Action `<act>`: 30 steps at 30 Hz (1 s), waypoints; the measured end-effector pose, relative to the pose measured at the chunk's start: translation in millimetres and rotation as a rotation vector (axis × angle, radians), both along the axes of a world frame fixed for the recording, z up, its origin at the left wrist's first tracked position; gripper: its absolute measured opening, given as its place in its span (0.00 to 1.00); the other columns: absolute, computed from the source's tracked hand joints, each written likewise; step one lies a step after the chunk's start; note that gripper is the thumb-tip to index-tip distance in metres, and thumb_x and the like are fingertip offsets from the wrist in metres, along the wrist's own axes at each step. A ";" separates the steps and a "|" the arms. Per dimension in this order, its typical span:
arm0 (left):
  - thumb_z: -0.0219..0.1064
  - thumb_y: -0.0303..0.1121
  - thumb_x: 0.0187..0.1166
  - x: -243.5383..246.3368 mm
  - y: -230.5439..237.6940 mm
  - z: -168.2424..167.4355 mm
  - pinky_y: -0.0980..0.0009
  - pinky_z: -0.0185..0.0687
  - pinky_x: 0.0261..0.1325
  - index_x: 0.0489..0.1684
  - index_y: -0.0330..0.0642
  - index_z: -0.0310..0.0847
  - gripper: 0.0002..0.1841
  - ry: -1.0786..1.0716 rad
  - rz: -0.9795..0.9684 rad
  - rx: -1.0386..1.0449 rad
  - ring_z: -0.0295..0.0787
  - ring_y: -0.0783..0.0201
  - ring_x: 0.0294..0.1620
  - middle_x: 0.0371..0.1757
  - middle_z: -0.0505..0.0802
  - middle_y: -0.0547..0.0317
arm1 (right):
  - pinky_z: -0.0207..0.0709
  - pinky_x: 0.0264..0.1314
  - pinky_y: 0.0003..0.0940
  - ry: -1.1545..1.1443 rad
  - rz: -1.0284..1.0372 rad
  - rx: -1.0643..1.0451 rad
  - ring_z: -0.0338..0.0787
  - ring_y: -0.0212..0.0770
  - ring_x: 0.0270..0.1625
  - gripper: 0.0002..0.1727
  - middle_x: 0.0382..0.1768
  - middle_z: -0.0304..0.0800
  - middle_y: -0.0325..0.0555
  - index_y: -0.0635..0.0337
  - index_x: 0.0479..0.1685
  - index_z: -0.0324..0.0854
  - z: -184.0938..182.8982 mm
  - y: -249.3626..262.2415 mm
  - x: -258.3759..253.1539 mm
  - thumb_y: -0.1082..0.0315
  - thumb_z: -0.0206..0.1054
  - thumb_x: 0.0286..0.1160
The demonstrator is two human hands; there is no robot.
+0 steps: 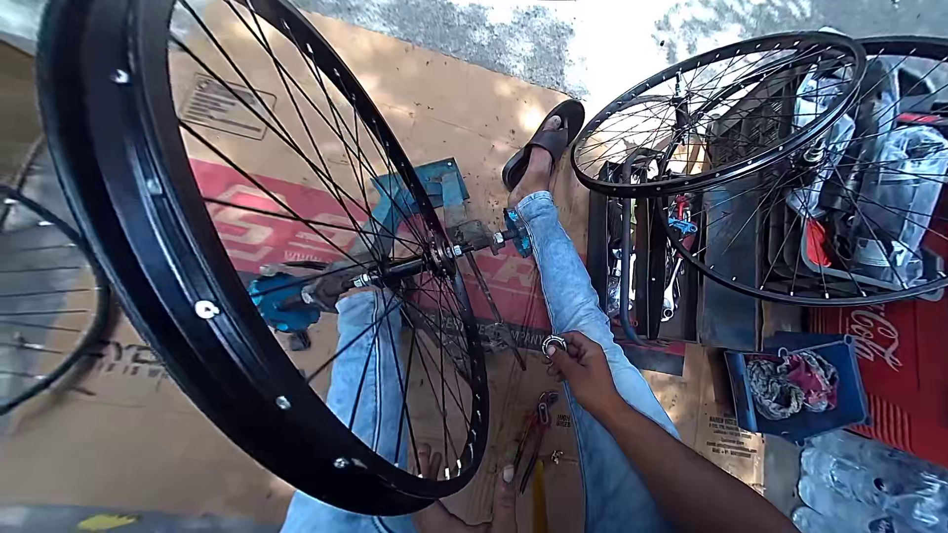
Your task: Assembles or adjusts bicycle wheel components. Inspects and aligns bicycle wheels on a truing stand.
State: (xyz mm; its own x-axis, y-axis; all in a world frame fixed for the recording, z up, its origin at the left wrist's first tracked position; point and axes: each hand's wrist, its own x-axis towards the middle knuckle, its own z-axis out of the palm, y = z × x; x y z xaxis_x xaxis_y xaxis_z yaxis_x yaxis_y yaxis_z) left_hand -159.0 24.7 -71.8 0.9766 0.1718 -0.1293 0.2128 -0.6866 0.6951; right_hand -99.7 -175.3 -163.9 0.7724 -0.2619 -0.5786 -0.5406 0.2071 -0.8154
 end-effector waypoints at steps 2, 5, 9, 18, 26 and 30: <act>0.66 0.57 0.76 -0.1 -4.5 4.3 0.64 0.66 0.82 0.76 0.06 0.47 0.54 -0.133 -0.014 -0.052 0.70 0.49 0.81 0.76 0.66 0.10 | 0.90 0.38 0.33 -0.003 -0.004 0.006 0.94 0.39 0.33 0.08 0.37 0.94 0.48 0.63 0.53 0.83 0.1 -0.4 0.0 0.69 0.67 0.83; 0.64 0.56 0.79 2.0 -9.0 7.9 0.67 0.68 0.81 0.76 0.06 0.44 0.53 -0.203 -0.014 -0.065 0.72 0.53 0.80 0.74 0.66 0.09 | 0.89 0.38 0.33 -0.003 -0.003 0.015 0.94 0.39 0.33 0.08 0.37 0.94 0.48 0.63 0.53 0.82 0.4 -1.2 -0.6 0.68 0.66 0.83; 0.63 0.54 0.79 1.9 -8.8 4.7 0.66 0.66 0.81 0.76 0.05 0.45 0.51 -0.191 -0.002 -0.027 0.71 0.51 0.80 0.74 0.66 0.08 | 0.89 0.37 0.32 0.006 -0.003 0.007 0.93 0.39 0.32 0.08 0.37 0.94 0.48 0.63 0.52 0.83 2.4 -1.2 0.6 0.68 0.66 0.83; 0.76 0.49 0.64 6.2 -11.9 5.7 0.61 0.64 0.82 0.76 0.07 0.50 0.54 -0.095 0.085 -0.034 0.69 0.42 0.80 0.76 0.65 0.07 | 0.89 0.38 0.33 -0.002 0.000 0.013 0.94 0.39 0.33 0.09 0.38 0.94 0.48 0.63 0.53 0.82 -0.9 -1.0 -0.2 0.68 0.67 0.83; 0.68 0.35 0.79 2.1 -0.6 -15.7 0.70 0.69 0.78 0.52 0.16 0.84 0.21 -0.044 0.038 -0.049 0.85 0.63 0.65 0.55 0.91 0.35 | 0.89 0.37 0.33 0.004 0.004 0.011 0.94 0.39 0.33 0.10 0.39 0.95 0.48 0.64 0.54 0.82 -2.6 -1.0 -0.3 0.68 0.67 0.83; 0.68 0.37 0.77 6.3 0.8 -1.6 0.74 0.73 0.73 0.50 0.13 0.83 0.24 -0.161 0.063 -0.026 0.87 0.64 0.61 0.50 0.92 0.34 | 0.89 0.38 0.32 0.017 0.004 0.021 0.94 0.39 0.33 0.09 0.37 0.94 0.48 0.63 0.53 0.82 -0.4 -1.0 0.9 0.68 0.67 0.83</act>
